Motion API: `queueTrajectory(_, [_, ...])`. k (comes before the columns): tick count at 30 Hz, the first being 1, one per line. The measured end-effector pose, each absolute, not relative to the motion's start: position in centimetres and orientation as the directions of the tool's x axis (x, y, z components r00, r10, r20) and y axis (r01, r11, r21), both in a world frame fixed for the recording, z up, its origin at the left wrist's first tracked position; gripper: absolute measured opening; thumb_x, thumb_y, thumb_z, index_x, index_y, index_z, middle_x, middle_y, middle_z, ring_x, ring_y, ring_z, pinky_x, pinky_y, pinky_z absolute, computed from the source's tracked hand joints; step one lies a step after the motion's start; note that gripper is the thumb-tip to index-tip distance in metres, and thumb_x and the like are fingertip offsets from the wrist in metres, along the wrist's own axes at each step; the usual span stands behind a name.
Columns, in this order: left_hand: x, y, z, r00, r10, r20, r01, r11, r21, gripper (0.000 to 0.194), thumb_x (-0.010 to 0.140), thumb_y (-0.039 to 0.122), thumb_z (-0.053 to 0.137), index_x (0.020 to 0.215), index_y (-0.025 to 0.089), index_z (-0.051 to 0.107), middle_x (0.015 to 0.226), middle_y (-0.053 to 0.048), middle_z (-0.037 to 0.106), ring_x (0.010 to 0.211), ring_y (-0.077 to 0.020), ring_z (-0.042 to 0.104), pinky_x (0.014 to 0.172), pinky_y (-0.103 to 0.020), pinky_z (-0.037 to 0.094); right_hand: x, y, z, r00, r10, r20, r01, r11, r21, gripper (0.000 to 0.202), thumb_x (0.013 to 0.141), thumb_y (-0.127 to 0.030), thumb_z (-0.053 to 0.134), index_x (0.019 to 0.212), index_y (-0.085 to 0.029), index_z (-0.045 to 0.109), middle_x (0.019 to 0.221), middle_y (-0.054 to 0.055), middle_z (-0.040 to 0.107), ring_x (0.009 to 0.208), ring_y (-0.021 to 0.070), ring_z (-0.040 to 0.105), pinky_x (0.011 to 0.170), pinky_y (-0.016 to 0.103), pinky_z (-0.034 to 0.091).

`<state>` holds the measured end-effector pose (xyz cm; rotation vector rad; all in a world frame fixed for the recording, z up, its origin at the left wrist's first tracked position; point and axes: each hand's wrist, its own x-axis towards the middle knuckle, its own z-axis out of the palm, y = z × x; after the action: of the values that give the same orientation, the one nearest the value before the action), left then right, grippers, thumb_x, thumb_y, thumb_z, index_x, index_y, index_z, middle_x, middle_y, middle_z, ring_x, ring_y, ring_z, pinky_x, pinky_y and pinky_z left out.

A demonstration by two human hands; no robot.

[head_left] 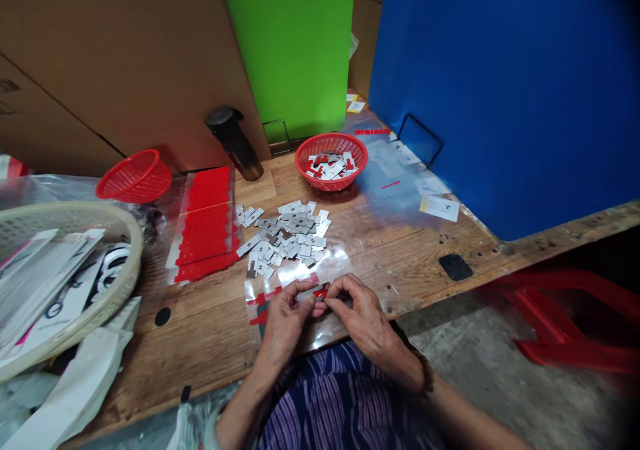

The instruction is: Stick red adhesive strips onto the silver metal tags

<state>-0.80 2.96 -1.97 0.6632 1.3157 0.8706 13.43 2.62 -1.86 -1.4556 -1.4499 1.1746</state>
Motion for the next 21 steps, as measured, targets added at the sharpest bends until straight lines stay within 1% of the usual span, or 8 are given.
queueTrajectory(5, [-0.76, 3.07, -1.33, 0.068, 0.840, -0.539, -0.187, 0.541, 0.820, 0.042, 0.066, 0.024, 0.072, 0.101, 0.008, 0.056, 0.066, -0.008, 0.073, 0.058, -0.0115, 0.068, 0.062, -0.017, 0.052, 13.79, 2.79, -1.33, -0.046, 0.999, -0.020, 0.330, -0.004, -0.944, 0.011, 0.076, -0.009, 0.054, 0.069, -0.018, 0.053, 0.080, 0.001, 0.053, 0.082, 0.0155, 0.051, 0.075, 0.027, 0.038])
queueTrajectory(11, [-0.94, 3.04, -1.70, 0.093, 0.826, -0.555, -0.249, 0.559, 0.790, 0.044, 0.065, 0.023, 0.075, 0.101, 0.008, 0.055, 0.066, -0.009, 0.073, 0.059, -0.0131, 0.069, 0.061, -0.018, 0.053, 14.31, 3.18, -1.16, -0.116, 0.988, -0.099, 0.344, -0.053, -0.938, 0.010, 0.080, -0.013, 0.051, 0.072, -0.019, 0.053, 0.070, -0.002, 0.055, 0.068, 0.0123, 0.050, 0.067, 0.025, 0.037])
queueTrajectory(16, [-1.09, 3.07, -1.90, 0.093, 0.797, -0.597, -0.286, 0.596, 0.750, 0.043, 0.063, 0.019, 0.076, 0.099, 0.008, 0.056, 0.065, -0.010, 0.072, 0.057, -0.0147, 0.069, 0.059, -0.018, 0.054, 14.38, 3.40, -1.58, -0.132, 0.987, -0.096, 0.390, -0.037, -0.920, 0.009, 0.082, -0.013, 0.047, 0.076, -0.019, 0.051, 0.074, -0.002, 0.056, 0.070, 0.0123, 0.050, 0.066, 0.024, 0.037])
queueTrajectory(21, [-1.03, 3.14, -1.59, 0.070, 0.756, -0.651, -0.313, 0.637, 0.705, 0.038, 0.064, 0.013, 0.075, 0.096, 0.008, 0.056, 0.061, -0.009, 0.071, 0.056, -0.0149, 0.069, 0.057, -0.018, 0.055, 14.23, 3.51, -2.02, -0.150, 0.987, -0.065, 0.424, 0.005, -0.905, 0.009, 0.082, -0.013, 0.046, 0.078, -0.020, 0.051, 0.076, -0.001, 0.057, 0.072, 0.0133, 0.051, 0.066, 0.025, 0.037])
